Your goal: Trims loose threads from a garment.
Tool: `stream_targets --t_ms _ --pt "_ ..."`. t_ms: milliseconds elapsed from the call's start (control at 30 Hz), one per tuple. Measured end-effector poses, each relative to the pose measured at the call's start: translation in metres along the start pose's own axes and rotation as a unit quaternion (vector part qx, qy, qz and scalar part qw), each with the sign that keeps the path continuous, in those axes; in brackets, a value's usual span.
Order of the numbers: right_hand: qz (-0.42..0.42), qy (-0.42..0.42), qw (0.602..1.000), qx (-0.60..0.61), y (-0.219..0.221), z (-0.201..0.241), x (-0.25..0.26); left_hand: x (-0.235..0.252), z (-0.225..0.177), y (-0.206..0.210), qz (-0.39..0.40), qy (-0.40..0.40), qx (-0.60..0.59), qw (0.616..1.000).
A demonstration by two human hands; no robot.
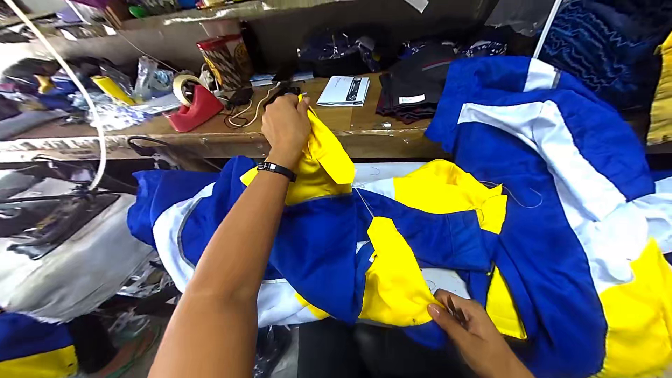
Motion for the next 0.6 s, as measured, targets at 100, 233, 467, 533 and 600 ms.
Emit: stream_targets --t_ms 100,233,467,533,600 --pt "-0.031 0.046 0.998 0.019 0.001 -0.012 0.004 0.005 0.003 0.016 0.023 -0.023 -0.005 0.999" --pt "-0.049 0.037 0.998 -0.003 -0.001 -0.006 0.014 0.011 -0.007 0.011 0.013 -0.008 -0.018 1.0" --pt "-0.083 0.069 0.991 -0.078 -0.004 -0.019 0.023 0.023 0.014 0.01 0.018 -0.007 -0.011 1.0" --pt "-0.07 0.09 0.983 -0.146 -0.005 -0.03 0.021 0.02 0.025 0.029 0.096 -0.002 0.005 0.995" --pt "-0.052 0.103 0.976 -0.184 -0.009 -0.037 0.017 0.003 0.025 0.041 0.15 0.007 0.022 0.988"
Point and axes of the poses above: each hand's wrist, its own x-axis towards the middle knuckle, its own y-axis out of the palm, z = x × y, the point moved 5 cm from there along x, towards the middle knuckle, and after that the axes turned 9 degrees about -x, right-handed, at the moved point
